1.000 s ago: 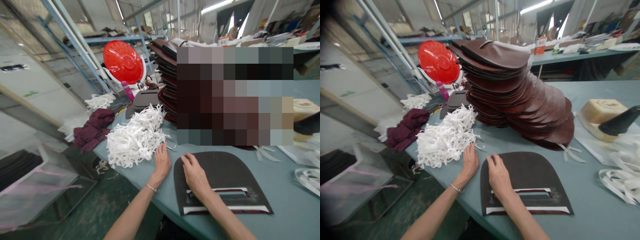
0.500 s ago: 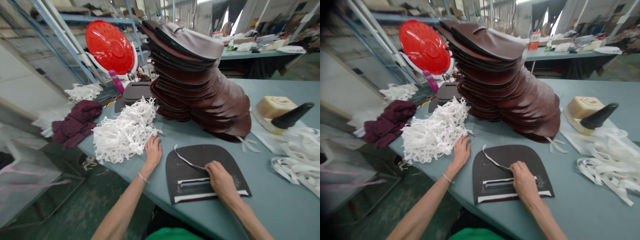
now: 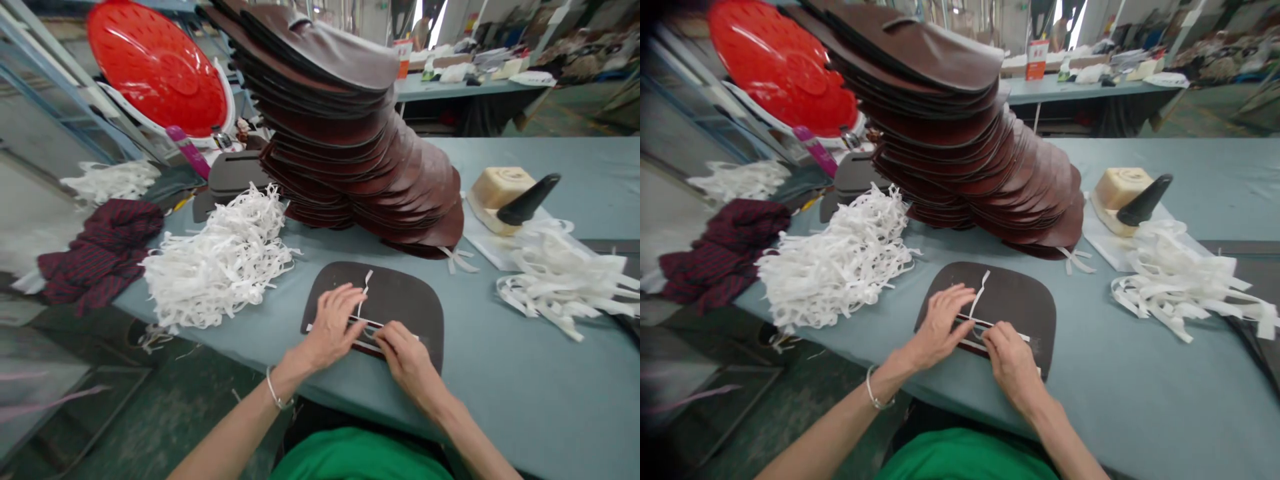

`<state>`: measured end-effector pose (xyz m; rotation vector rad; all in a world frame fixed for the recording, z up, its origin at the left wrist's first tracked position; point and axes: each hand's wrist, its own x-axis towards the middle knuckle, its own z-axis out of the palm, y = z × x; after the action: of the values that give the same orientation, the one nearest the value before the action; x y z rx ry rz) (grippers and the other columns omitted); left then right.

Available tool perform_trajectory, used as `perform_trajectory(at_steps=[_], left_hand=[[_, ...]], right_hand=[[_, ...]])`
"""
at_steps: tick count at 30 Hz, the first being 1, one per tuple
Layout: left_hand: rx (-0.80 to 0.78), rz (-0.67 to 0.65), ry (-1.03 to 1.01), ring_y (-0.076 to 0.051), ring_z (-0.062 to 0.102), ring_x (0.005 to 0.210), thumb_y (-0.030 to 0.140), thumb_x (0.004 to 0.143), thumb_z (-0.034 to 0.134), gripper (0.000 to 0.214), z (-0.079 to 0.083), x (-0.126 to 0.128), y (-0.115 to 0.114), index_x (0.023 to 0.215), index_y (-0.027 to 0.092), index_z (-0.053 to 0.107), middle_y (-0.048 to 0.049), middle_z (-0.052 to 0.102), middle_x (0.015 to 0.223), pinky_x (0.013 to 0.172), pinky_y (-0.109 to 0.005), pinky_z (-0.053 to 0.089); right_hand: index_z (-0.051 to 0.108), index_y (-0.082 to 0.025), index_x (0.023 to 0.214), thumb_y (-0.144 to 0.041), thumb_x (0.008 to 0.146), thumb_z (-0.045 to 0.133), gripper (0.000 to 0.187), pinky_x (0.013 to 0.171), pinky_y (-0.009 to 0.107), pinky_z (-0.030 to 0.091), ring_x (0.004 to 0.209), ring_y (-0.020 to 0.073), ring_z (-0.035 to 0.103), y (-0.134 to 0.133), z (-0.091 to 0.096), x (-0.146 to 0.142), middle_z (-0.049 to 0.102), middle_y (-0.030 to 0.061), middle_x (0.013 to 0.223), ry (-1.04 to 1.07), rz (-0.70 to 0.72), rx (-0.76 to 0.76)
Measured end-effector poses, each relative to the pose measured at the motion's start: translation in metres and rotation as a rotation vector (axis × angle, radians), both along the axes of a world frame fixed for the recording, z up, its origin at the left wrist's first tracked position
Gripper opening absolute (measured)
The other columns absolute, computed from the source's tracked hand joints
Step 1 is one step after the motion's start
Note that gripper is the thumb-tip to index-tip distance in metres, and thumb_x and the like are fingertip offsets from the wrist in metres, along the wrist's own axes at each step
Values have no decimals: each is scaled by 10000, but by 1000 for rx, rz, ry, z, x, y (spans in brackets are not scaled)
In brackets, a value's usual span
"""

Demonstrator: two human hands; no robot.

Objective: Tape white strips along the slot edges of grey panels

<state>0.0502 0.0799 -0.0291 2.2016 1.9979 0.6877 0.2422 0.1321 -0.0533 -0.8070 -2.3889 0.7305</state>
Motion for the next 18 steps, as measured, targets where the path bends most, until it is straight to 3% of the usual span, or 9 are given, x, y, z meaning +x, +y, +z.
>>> perform_trajectory(at_steps=[2,5,9,13,15,18], left_hand=[[-52,-170,-12,-179,446,1173,267,928,415,224,2,12,-6,1112,223,535,-44,605,1126,1037,-384,233],[-147,-192,-76,-137,527,942,274,955,376,213,-2,10,-21,927,216,580,7,646,884,971,-350,265],[-232,-69,-172,-138,540,866,265,961,351,247,-9,-16,-38,930,219,591,4,645,873,869,-318,313],[-264,192,-311,-135,574,763,309,912,452,186,-11,-30,-42,861,209,599,7,650,823,739,-263,371],[-268,301,-383,-126,568,678,314,878,496,161,-12,-32,-41,830,199,598,13,637,750,661,-237,382],[-253,354,-432,-119,564,656,277,864,482,162,-15,-36,-38,820,192,612,11,630,720,633,-218,384]], right_hand=[[544,-203,824,-200,925,367,204,691,265,433,754,141,528,-7,2,1,554,30,798,21,-8,-5],[547,-204,809,-244,919,398,188,701,259,432,740,134,550,-7,-1,21,573,19,786,-11,-177,-49],[561,-209,792,-300,909,394,224,699,276,434,748,153,580,-4,-14,47,604,17,793,-155,-303,-91],[586,-220,829,-366,900,374,267,718,292,439,792,175,601,-8,-21,48,633,27,840,-205,-352,-108],[584,-229,821,-426,882,394,280,664,280,436,717,166,600,-10,-21,47,635,16,790,-209,-381,-150],[578,-247,808,-510,846,414,312,591,269,422,618,155,582,-10,-20,49,628,-5,726,-245,-403,-232]])
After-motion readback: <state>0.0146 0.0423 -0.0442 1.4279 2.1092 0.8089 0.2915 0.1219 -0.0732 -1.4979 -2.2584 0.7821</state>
